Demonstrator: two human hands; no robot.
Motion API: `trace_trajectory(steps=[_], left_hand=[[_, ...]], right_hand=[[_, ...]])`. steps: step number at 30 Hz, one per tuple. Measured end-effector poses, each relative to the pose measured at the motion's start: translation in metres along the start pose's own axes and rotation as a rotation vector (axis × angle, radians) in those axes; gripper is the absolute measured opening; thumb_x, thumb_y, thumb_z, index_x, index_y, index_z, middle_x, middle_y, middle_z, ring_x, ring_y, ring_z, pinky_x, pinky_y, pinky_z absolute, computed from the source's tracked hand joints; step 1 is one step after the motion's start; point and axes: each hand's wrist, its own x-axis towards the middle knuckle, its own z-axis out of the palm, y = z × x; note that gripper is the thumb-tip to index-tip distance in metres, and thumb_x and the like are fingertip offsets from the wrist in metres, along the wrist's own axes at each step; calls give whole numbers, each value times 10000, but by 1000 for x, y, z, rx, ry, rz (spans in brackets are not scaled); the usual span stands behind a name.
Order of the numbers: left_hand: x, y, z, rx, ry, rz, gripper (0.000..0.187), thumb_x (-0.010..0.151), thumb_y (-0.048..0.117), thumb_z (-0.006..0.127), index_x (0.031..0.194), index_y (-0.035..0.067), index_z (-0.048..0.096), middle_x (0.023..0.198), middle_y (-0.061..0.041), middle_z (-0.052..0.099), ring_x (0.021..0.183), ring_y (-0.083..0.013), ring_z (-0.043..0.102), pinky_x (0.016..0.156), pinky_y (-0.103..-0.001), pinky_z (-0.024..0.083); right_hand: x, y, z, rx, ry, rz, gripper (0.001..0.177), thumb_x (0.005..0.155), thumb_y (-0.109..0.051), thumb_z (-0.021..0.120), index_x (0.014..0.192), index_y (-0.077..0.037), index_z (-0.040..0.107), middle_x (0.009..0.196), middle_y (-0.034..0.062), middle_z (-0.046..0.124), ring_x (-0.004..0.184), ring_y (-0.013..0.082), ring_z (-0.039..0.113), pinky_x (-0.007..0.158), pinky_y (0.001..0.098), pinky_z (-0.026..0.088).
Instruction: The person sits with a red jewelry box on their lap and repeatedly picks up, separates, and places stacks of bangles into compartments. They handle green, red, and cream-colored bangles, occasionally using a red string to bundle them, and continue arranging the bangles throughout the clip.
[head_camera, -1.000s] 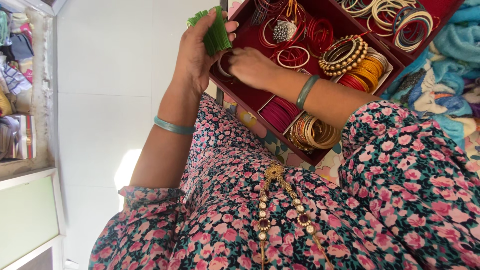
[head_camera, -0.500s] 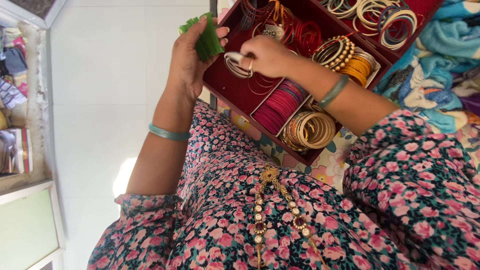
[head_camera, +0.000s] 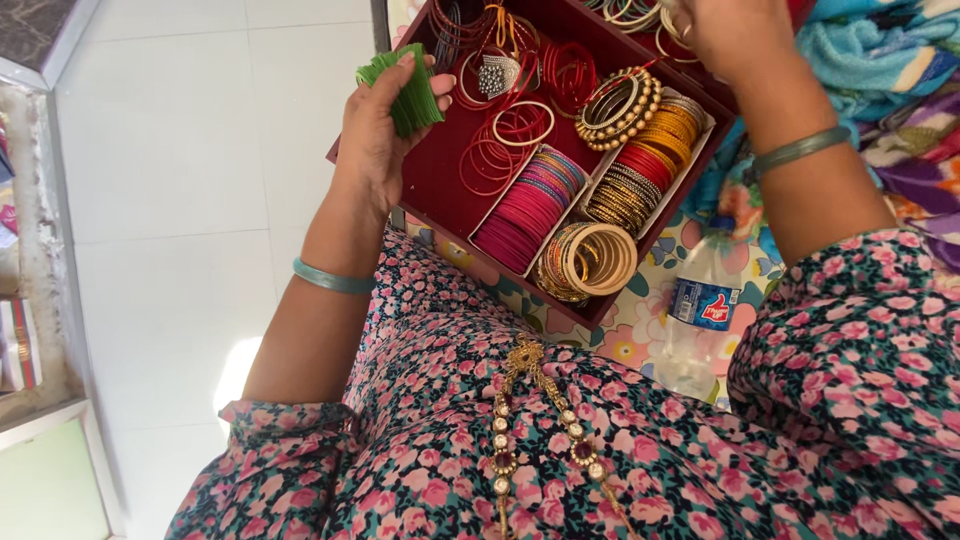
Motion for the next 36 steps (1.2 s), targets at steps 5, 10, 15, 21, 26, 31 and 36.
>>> trace_trajectory(steps=[5, 10, 15, 21, 26, 31, 36], left_hand=[[-2, 0, -8, -9, -30, -10, 357, 966, 381, 619, 1176, 99, 681, 988, -43, 800, 907, -128, 726, 949, -349, 542], [-5, 1, -10, 31, 3, -21, 370, 969, 399, 607, 1176, 104, 690, 990, -37, 803, 919, -120, 732, 966, -349, 530], [-4, -1, -9, 43, 7, -33, 415, 978, 449, 561, 1191, 113, 682, 999, -33, 805, 956, -125, 731, 981, -356, 507], [-3, -6, -7, -6, -39, -39, 527, 983, 545, 486, 1221, 113, 672, 1013, -52, 806, 966, -147, 728, 993, -369, 490], [-5, -5, -5, -13, -55, -32, 599, 965, 607, 464, 1216, 104, 671, 1001, -64, 813, 952, -158, 735, 996, -377, 516], [-7, -5, -7, -8, -45, -45, 531, 982, 553, 484, 1231, 114, 649, 1015, -59, 802, 968, -159, 737, 994, -368, 521], [-4, -4, -7, -3, -41, -41, 494, 1000, 518, 483, 1222, 113, 657, 1007, -48, 798, 954, -155, 739, 976, -359, 533]], right_hand=[[-8, 4, 7, 103, -203, 86, 184, 943, -253, 795, 1038, -95, 782, 893, 137, 730, 854, 307, 700, 768, 446, 556], [8, 10, 7, 200, -312, 93, 239, 874, -153, 796, 1105, -95, 793, 914, 140, 737, 804, 298, 694, 696, 431, 554], [34, -44, -19, 446, -212, 87, 154, 1022, -198, 745, 1126, -90, 778, 1004, 112, 765, 886, 246, 738, 814, 410, 580], [71, -136, -31, 277, -565, 207, 502, 810, -540, 872, 924, -57, 799, 855, 173, 744, 851, 365, 703, 776, 489, 557], [70, -148, -12, 337, -538, 259, 431, 801, -464, 889, 909, -56, 802, 842, 188, 731, 856, 384, 699, 812, 491, 557], [68, -132, 4, 459, -451, 344, 389, 794, -417, 897, 944, -71, 800, 804, 158, 719, 768, 355, 684, 727, 522, 532], [62, -102, -22, 1055, -294, 450, 174, 955, -198, 800, 1006, -38, 756, 882, 83, 731, 752, 169, 656, 686, 336, 523]])
